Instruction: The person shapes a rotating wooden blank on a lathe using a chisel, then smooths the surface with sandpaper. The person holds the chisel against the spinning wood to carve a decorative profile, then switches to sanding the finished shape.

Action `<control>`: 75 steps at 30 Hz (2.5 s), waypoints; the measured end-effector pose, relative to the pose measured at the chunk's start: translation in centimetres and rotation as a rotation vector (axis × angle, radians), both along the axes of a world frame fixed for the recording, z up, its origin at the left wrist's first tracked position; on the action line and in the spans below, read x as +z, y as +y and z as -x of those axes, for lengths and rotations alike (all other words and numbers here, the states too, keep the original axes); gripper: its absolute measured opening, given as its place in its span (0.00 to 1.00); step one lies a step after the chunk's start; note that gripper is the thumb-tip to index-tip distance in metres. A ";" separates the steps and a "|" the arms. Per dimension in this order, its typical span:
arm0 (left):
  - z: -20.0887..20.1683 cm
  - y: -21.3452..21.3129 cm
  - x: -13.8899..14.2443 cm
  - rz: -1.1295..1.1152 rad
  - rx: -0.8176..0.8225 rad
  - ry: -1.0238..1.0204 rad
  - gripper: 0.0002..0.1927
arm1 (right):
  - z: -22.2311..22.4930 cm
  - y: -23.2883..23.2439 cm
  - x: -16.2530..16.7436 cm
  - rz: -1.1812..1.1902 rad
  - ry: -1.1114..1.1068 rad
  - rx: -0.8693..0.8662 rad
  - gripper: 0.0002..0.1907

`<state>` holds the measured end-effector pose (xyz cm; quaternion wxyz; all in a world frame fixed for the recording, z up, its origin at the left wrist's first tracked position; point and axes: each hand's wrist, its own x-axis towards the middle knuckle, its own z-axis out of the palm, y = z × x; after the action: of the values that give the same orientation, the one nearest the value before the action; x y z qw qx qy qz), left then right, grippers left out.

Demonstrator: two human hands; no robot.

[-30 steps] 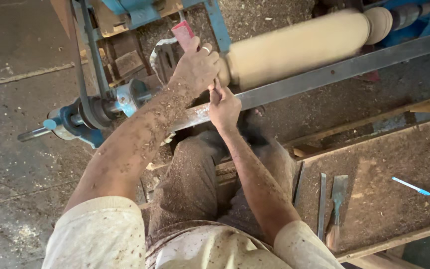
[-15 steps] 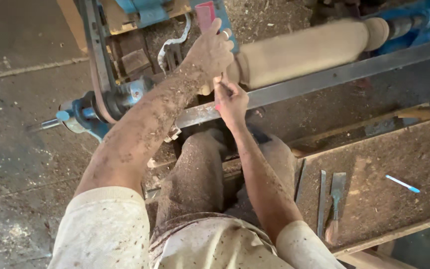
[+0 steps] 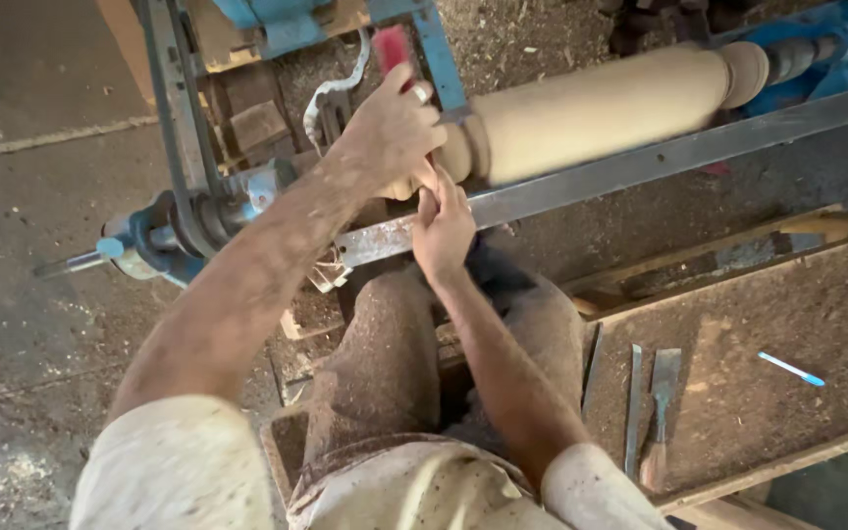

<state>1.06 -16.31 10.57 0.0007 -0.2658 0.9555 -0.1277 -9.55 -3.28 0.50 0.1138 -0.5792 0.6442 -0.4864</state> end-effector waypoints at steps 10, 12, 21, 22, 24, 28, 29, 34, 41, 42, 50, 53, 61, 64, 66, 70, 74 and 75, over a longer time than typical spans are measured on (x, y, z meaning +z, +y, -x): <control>-0.8 2.0 -2.7 -0.151 0.330 -0.076 0.18 | -2.0 0.8 -1.2 0.050 0.412 0.067 0.22; -2.0 2.2 -3.7 -0.178 0.281 0.045 0.13 | -1.9 0.8 -1.7 0.076 0.433 0.066 0.25; -4.6 3.1 -6.9 -0.113 0.212 0.337 0.10 | -1.7 1.1 -2.3 0.070 0.548 0.129 0.36; -4.7 3.2 -6.7 -0.105 0.235 0.337 0.12 | -1.7 1.1 -2.1 0.068 0.548 0.136 0.36; -5.1 3.9 -5.8 -0.095 0.287 0.337 0.17 | -1.4 1.2 -1.4 0.129 0.492 0.176 0.36; -6.4 5.8 -2.5 -0.050 0.186 0.375 0.20 | -0.5 1.5 0.9 0.081 0.267 0.227 0.21; -6.9 6.6 -1.6 -0.017 0.133 0.350 0.23 | -0.2 2.1 1.8 0.037 0.215 0.212 0.18; -6.0 10.7 1.4 -0.426 0.423 0.153 0.11 | 3.1 7.5 7.0 0.195 0.301 0.035 0.18; -0.4 21.9 1.8 -0.926 0.662 0.947 0.18 | 4.9 15.8 9.2 -0.294 -0.742 0.112 0.25; 0.2 23.3 1.8 -0.975 0.735 0.982 0.17 | 4.9 16.5 9.1 -0.208 -0.600 0.091 0.25; 3.6 31.7 0.9 -0.933 0.554 1.238 0.19 | 5.9 17.9 8.8 -0.147 -0.722 0.477 0.28; 3.3 32.8 0.6 -0.466 0.297 1.038 0.25 | 7.3 18.0 8.4 -0.312 -0.738 0.368 0.22; 0.1 29.0 2.7 -1.414 0.604 1.568 0.19 | 9.1 20.0 10.8 -0.597 -1.288 0.589 0.18; 0.7 28.1 3.2 -1.404 0.609 1.589 0.16 | 8.2 20.2 11.9 -0.617 -1.280 0.616 0.18; 1.0 27.8 3.1 -1.346 0.661 1.599 0.14 | 8.0 20.3 12.5 -0.591 -1.284 0.649 0.20; 1.5 27.5 1.8 -1.434 0.628 1.753 0.13 | 8.9 20.6 13.1 -0.626 -1.165 0.808 0.33; 2.4 27.1 -0.2 -1.521 0.724 1.824 0.16 | 8.4 20.1 11.1 -0.676 -1.216 0.710 0.35; 2.6 26.9 -0.8 -1.460 0.825 1.734 0.18 | 7.9 20.1 9.8 -0.696 -1.291 0.586 0.34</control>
<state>-1.58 10.57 9.79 -0.4503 -0.4855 0.3285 0.6735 -17.44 16.85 10.34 0.7634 -0.2598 0.3870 -0.4471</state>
